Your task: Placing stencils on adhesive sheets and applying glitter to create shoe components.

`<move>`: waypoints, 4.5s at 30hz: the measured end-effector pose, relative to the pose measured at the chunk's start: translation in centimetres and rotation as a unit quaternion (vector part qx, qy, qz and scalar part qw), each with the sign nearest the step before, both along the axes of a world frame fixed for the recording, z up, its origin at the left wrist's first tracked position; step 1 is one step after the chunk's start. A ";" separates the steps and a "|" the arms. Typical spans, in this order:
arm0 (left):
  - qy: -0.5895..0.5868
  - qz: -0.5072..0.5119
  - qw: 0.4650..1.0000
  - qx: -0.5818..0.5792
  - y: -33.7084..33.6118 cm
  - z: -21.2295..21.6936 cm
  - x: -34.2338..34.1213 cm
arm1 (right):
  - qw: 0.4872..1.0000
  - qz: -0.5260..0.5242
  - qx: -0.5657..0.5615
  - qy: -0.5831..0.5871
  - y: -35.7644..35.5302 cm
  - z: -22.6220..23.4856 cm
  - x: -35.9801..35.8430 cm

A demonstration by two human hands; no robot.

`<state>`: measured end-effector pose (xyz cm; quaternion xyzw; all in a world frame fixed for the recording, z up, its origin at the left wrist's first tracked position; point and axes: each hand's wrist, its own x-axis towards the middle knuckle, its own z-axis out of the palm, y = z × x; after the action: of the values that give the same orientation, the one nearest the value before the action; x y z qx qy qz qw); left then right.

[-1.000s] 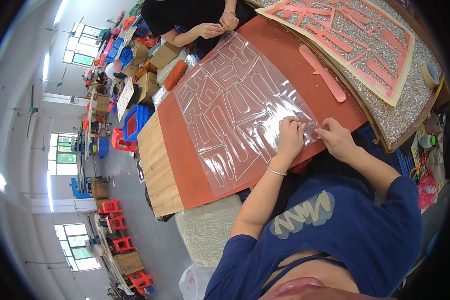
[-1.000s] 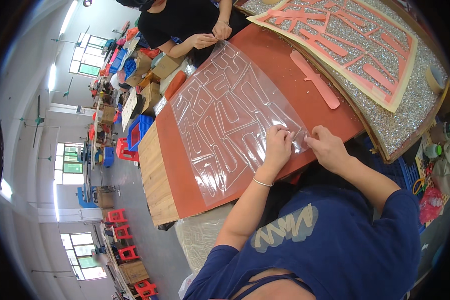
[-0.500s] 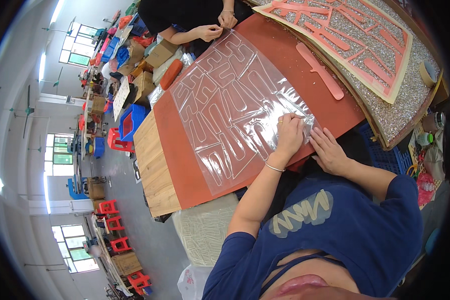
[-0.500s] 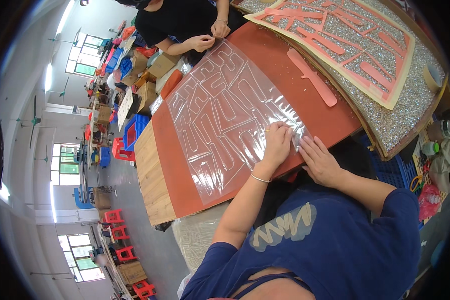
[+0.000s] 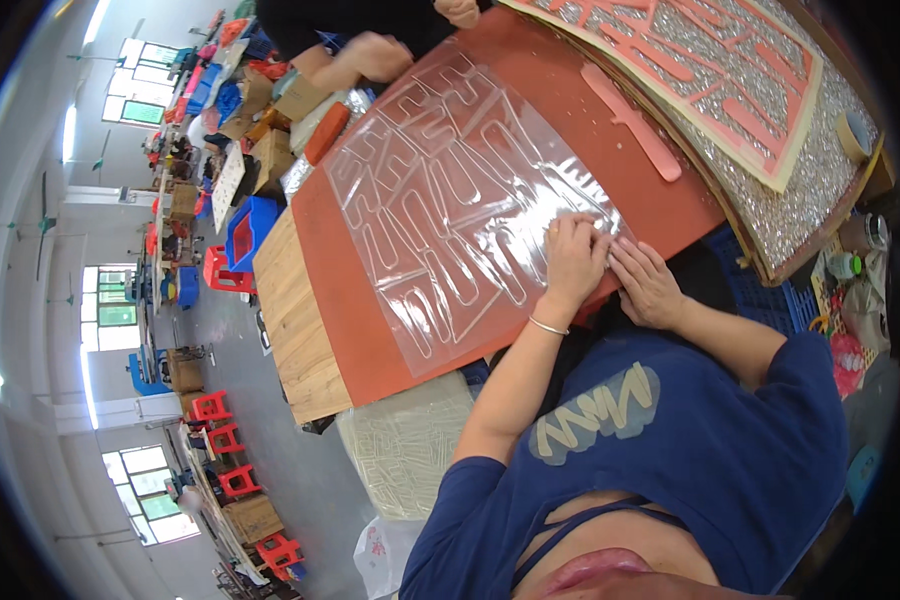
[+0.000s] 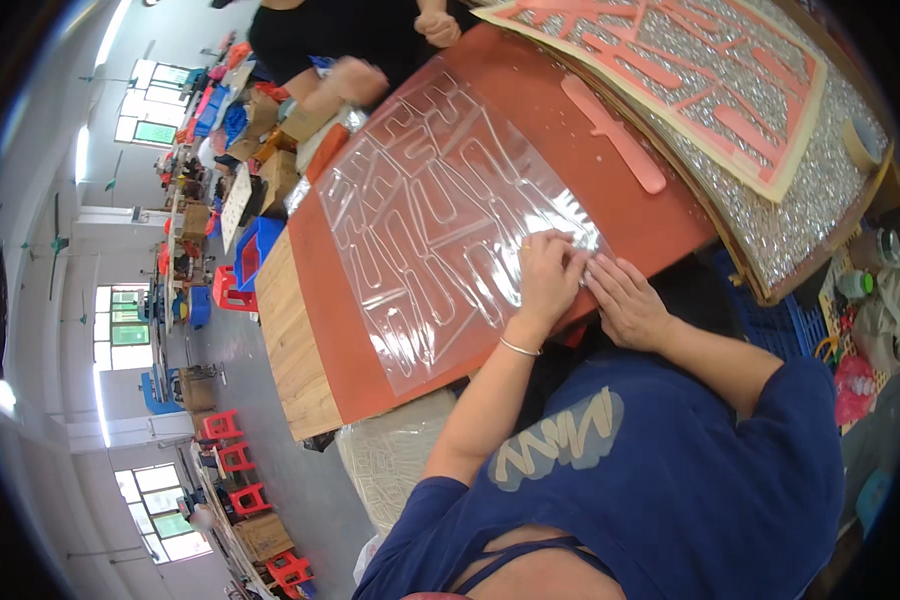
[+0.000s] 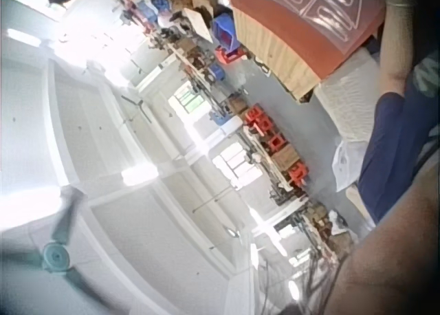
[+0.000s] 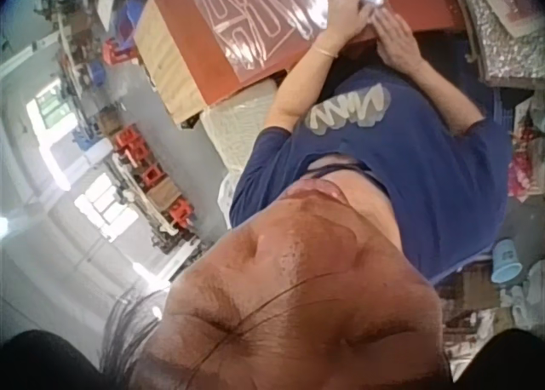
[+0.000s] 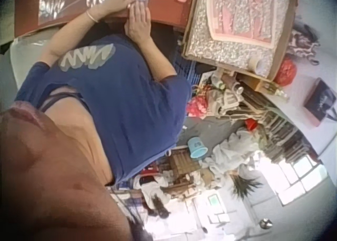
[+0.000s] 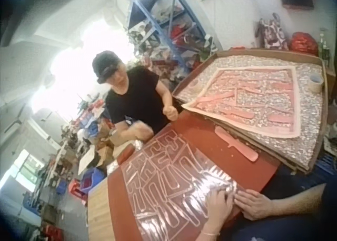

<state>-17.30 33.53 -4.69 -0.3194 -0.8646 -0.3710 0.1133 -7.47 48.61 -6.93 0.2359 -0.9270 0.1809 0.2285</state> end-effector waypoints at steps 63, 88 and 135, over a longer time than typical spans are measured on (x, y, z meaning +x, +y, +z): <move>0.175 0.133 0.895 -0.387 -13.1 3.5 5.5 | 0.987 0.103 0.120 -0.015 -1.6 9.8 -3.4; 0.132 -0.007 0.772 -0.622 -18.1 10.4 4.4 | 0.995 0.093 0.030 0.025 1.7 8.8 -0.9; 0.166 0.194 0.690 -0.677 -28.1 0.6 3.8 | 0.997 0.077 -0.002 -0.020 -4.0 4.4 -1.3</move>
<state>-13.54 5.42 -4.10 -0.1910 -0.8909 0.4047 0.0777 -8.78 44.65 -2.50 0.3023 -0.9104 0.2041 0.1954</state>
